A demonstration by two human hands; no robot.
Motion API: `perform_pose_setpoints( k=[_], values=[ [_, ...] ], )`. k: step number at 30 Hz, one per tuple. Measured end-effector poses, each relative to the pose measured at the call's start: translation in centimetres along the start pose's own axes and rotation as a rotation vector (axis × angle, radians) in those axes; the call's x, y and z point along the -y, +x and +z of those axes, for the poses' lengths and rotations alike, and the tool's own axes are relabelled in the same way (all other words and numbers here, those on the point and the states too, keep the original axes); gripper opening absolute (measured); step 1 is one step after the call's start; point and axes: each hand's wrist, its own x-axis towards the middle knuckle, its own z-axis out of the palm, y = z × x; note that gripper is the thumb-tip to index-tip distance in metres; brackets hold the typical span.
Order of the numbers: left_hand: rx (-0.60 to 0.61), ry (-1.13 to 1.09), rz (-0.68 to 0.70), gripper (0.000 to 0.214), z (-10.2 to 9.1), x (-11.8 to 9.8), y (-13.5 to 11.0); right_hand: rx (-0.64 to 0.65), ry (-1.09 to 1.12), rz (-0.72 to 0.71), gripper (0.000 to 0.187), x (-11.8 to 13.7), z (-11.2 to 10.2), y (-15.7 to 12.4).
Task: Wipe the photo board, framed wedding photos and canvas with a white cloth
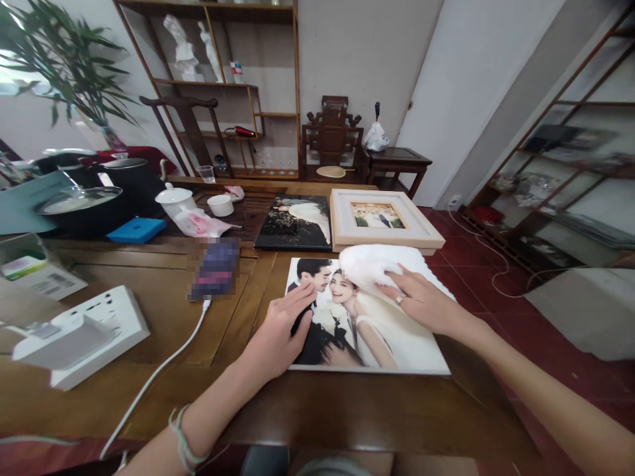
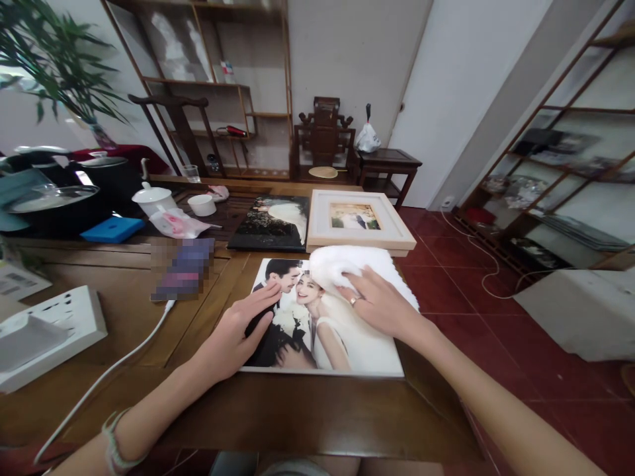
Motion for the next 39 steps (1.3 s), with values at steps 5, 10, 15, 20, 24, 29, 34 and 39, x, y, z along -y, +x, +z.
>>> perform_pose_setpoints(
  k=[5, 10, 15, 20, 24, 29, 34, 39],
  values=[
    [-0.009, -0.013, -0.001, 0.037, 0.0, 0.0, 0.0, -0.041, -0.055, 0.009, 0.043, -1.8, 0.1, -0.6],
    [-0.024, -0.012, -0.001, 0.037, 0.0, 0.1, 0.0, -0.091, -0.103, -0.119, 0.035, 0.0, 0.3, -2.8],
    [-0.013, 0.005, -0.007, 0.040, -0.1, -0.2, 0.2, -0.075, -0.151, -0.259, 0.021, 2.8, 0.5, -8.6],
    [-0.008, -0.012, -0.010, 0.040, -0.3, -0.5, 0.3, -0.144, -0.179, -0.438, 0.017, 4.5, 1.0, -12.6],
    [-0.024, -0.041, -0.006, 0.039, -0.3, -0.5, 0.4, -0.127, -0.169, -0.420, 0.014, 4.3, 1.1, -11.4],
    [-0.025, -0.048, -0.010, 0.037, -0.3, -0.4, 0.3, -0.101, -0.163, -0.360, 0.015, 2.1, 0.7, -5.9],
    [-0.015, -0.031, -0.010, 0.038, -0.2, -0.2, 0.2, -0.164, -0.179, -0.357, 0.022, 0.6, 1.0, -1.4],
    [-0.027, -0.029, -0.009, 0.037, 0.0, -0.1, 0.2, -0.148, -0.138, -0.355, 0.020, 2.1, 1.2, -3.0]
  ],
)
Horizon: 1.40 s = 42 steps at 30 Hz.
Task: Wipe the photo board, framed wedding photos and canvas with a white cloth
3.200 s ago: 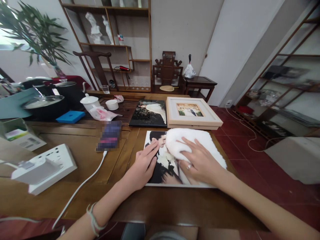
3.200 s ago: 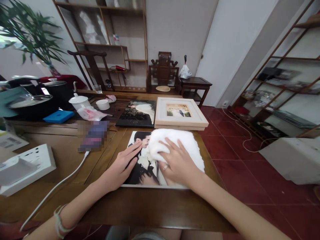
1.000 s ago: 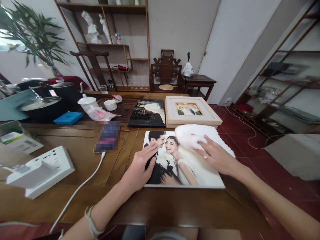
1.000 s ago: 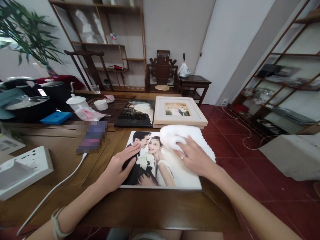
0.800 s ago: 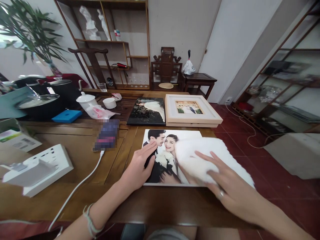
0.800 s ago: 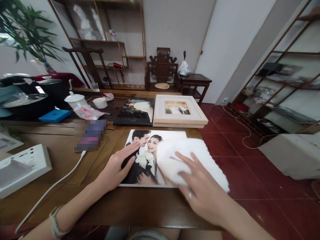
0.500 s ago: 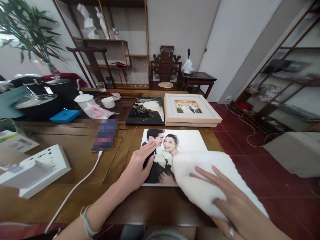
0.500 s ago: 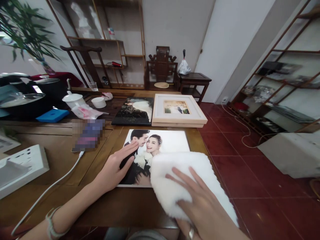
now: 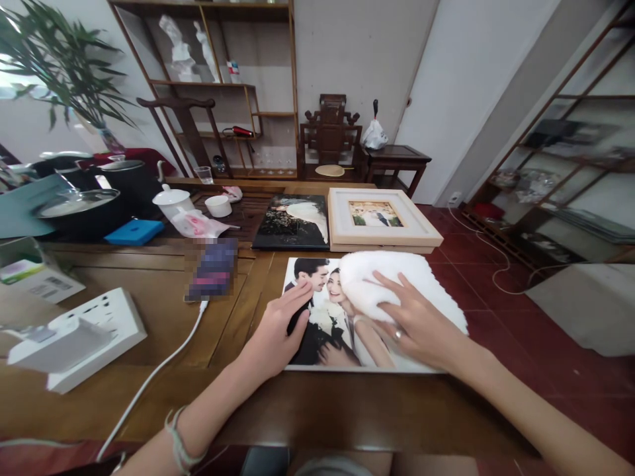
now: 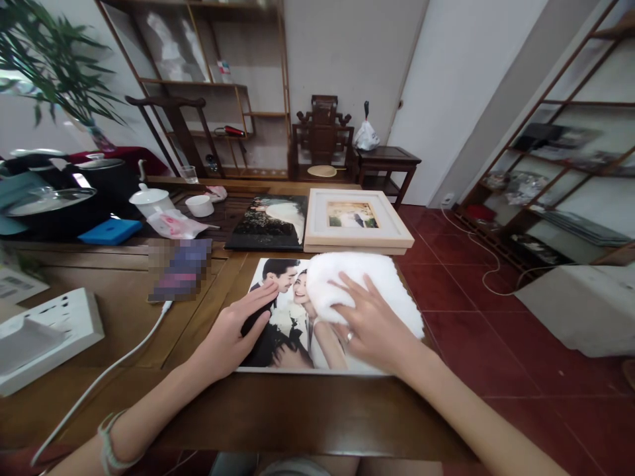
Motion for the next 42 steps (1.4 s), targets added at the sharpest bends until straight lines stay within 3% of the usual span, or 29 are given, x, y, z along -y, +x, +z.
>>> perform_pose_setpoints(
  k=[4, 6, 10, 13, 16, 22, 26, 30, 34, 37, 40, 42],
  values=[
    [0.002, 0.005, -0.003, 0.038, 0.1, 0.0, -0.1, 0.025, 0.007, -0.059, 0.017, 3.9, 0.0, -3.6],
    [0.001, 0.000, -0.003, 0.038, 0.0, -0.1, -0.1, -0.040, 0.004, -0.141, 0.013, 5.5, 0.2, -5.3],
    [-0.007, -0.023, 0.001, 0.038, -0.1, -0.3, 0.1, -0.028, 0.016, -0.236, 0.015, 6.4, -0.2, -6.2],
    [-0.014, -0.031, 0.009, 0.037, -0.1, -0.3, 0.2, 0.082, 0.070, -0.144, 0.013, 5.1, -1.1, -4.5],
    [-0.010, -0.019, 0.011, 0.036, 0.0, -0.2, 0.2, 0.109, 0.106, -0.041, 0.017, 3.0, -1.4, -1.8],
    [-0.014, -0.009, 0.013, 0.036, 0.0, -0.2, 0.1, 0.049, 0.140, -0.012, 0.028, -0.8, 0.2, 4.2],
    [-0.019, -0.018, 0.019, 0.036, 0.1, -0.1, 0.0, 0.027, 0.130, 0.020, 0.028, -1.0, 0.8, 5.7],
    [-0.015, -0.021, 0.013, 0.037, 0.1, 0.1, 0.0, 0.062, 0.116, 0.023, 0.029, 1.4, 0.4, 3.9],
    [-0.012, -0.018, 0.004, 0.038, 0.0, -0.1, 0.0, 0.101, 0.142, 0.004, 0.026, 5.3, -0.1, -0.3],
    [-0.002, -0.008, 0.004, 0.038, 0.0, -0.2, 0.0, 0.087, 0.122, -0.115, 0.013, 7.6, 0.2, -3.4],
    [0.006, 0.002, 0.002, 0.038, -0.1, -0.2, 0.0, 0.085, 0.120, -0.187, 0.013, 8.2, 0.2, -4.5],
    [0.006, 0.005, 0.002, 0.038, -0.1, -0.2, 0.1, 0.106, 0.146, -0.139, 0.016, 7.9, -0.1, -3.9]
  ],
)
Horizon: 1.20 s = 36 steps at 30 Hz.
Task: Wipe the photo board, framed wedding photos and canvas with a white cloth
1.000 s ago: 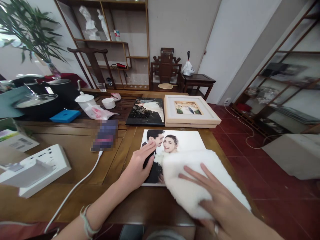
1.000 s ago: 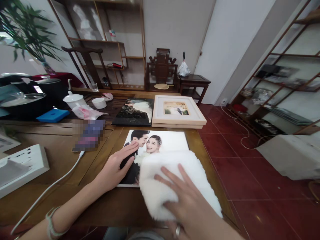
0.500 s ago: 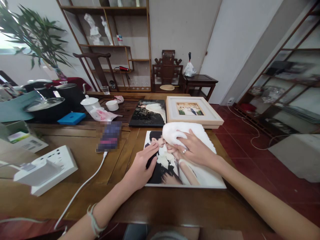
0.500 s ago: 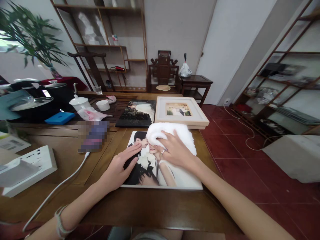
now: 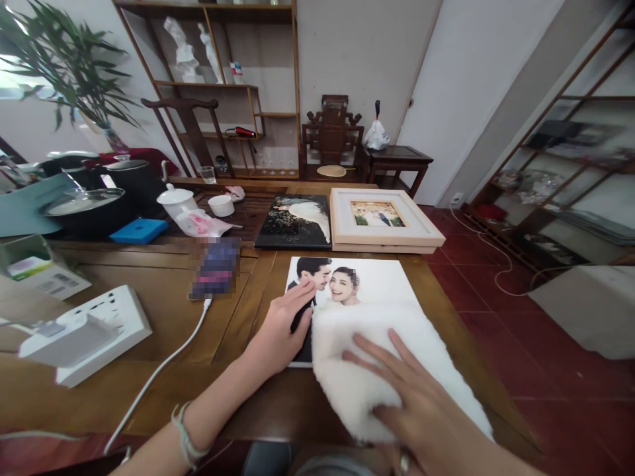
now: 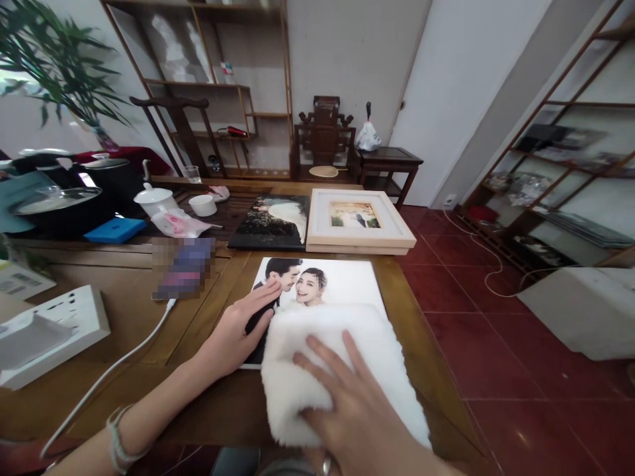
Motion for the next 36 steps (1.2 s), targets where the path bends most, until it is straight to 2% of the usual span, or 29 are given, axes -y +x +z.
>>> perform_pose_setpoints(
  k=[5, 9, 12, 15, 22, 27, 30, 36],
  values=[
    [-0.006, -0.038, 0.024, 0.038, -0.1, 0.0, 0.2, -0.016, 0.023, 0.235, 0.029, -3.6, -1.2, 4.8],
    [-0.013, -0.065, 0.014, 0.037, -0.1, -0.1, 0.3, -0.026, -0.009, 0.289, 0.030, -7.0, -0.9, 9.5],
    [-0.014, -0.072, -0.003, 0.037, -0.1, -0.1, 0.2, -0.033, -0.021, 0.291, 0.028, -8.0, -0.7, 11.0],
    [-0.014, -0.076, -0.009, 0.037, -0.1, -0.1, 0.3, -0.022, -0.020, 0.276, 0.030, -7.4, -0.5, 10.0],
    [-0.006, -0.070, -0.022, 0.038, -0.2, -0.1, 0.3, -0.012, -0.033, 0.248, 0.027, -2.3, -0.1, 3.4],
    [0.005, -0.066, -0.046, 0.040, -0.2, -0.2, 0.2, 0.120, -0.002, 0.045, 0.017, 0.7, 0.1, 0.7],
    [0.009, -0.058, -0.059, 0.041, -0.2, -0.2, 0.2, 0.138, 0.025, 0.000, 0.017, 0.7, -0.3, 0.7],
    [0.043, -0.040, -0.043, 0.043, -0.1, 0.1, 0.1, -0.008, 0.002, 0.206, 0.029, -2.9, -0.9, 3.5]
  ],
)
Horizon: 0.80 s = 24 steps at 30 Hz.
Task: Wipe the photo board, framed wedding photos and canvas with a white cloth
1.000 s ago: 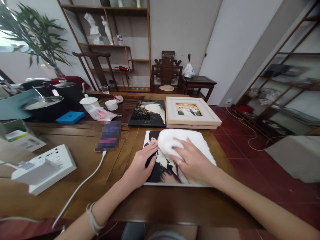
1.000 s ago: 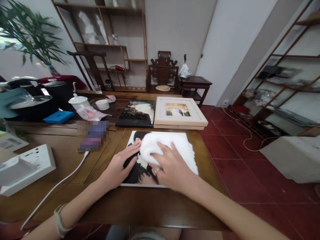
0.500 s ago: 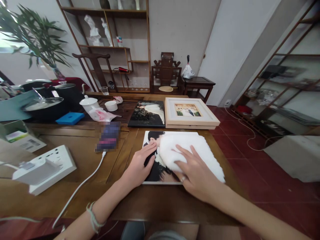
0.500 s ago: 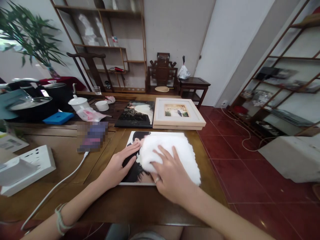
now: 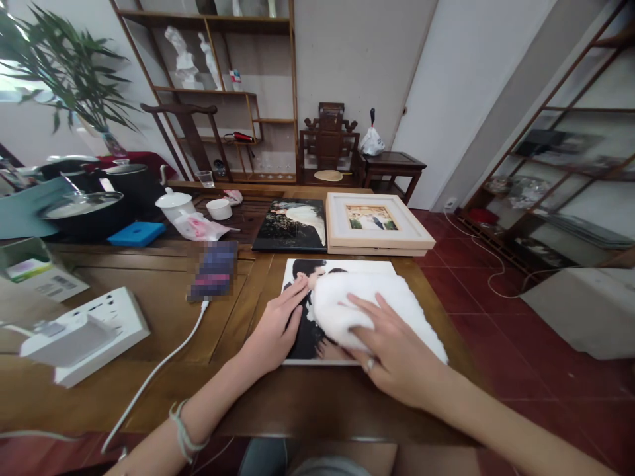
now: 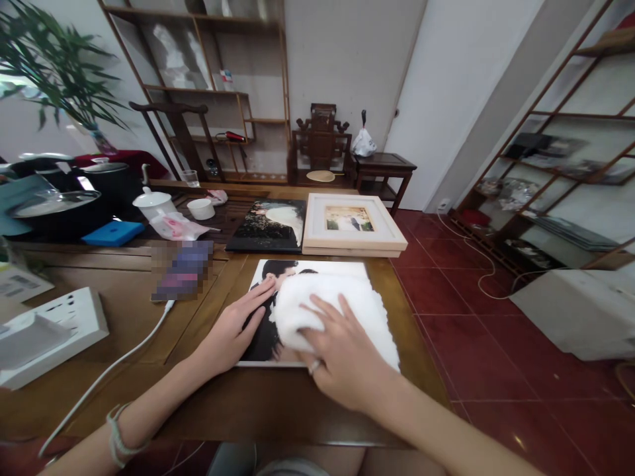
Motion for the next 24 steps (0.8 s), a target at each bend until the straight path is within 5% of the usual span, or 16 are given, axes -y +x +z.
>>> perform_pose_setpoints(
  k=[6, 10, 15, 24],
  values=[
    [0.014, -0.008, 0.023, 0.043, 0.0, 0.1, 0.1, -0.031, -0.117, 0.114, 0.031, -3.6, 0.3, 5.1],
    [0.013, -0.045, -0.012, 0.043, 0.0, -0.1, 0.1, -0.004, -0.137, 0.096, 0.032, -3.7, 0.2, 6.7],
    [-0.052, -0.105, -0.082, 0.045, -0.1, -0.2, -0.3, 0.001, -0.082, 0.062, 0.032, -1.2, 0.6, 4.6],
    [-0.079, -0.166, -0.057, 0.049, -0.5, -0.5, -0.6, 0.234, 0.096, -0.307, 0.026, 3.0, -0.7, -0.1]
  ],
)
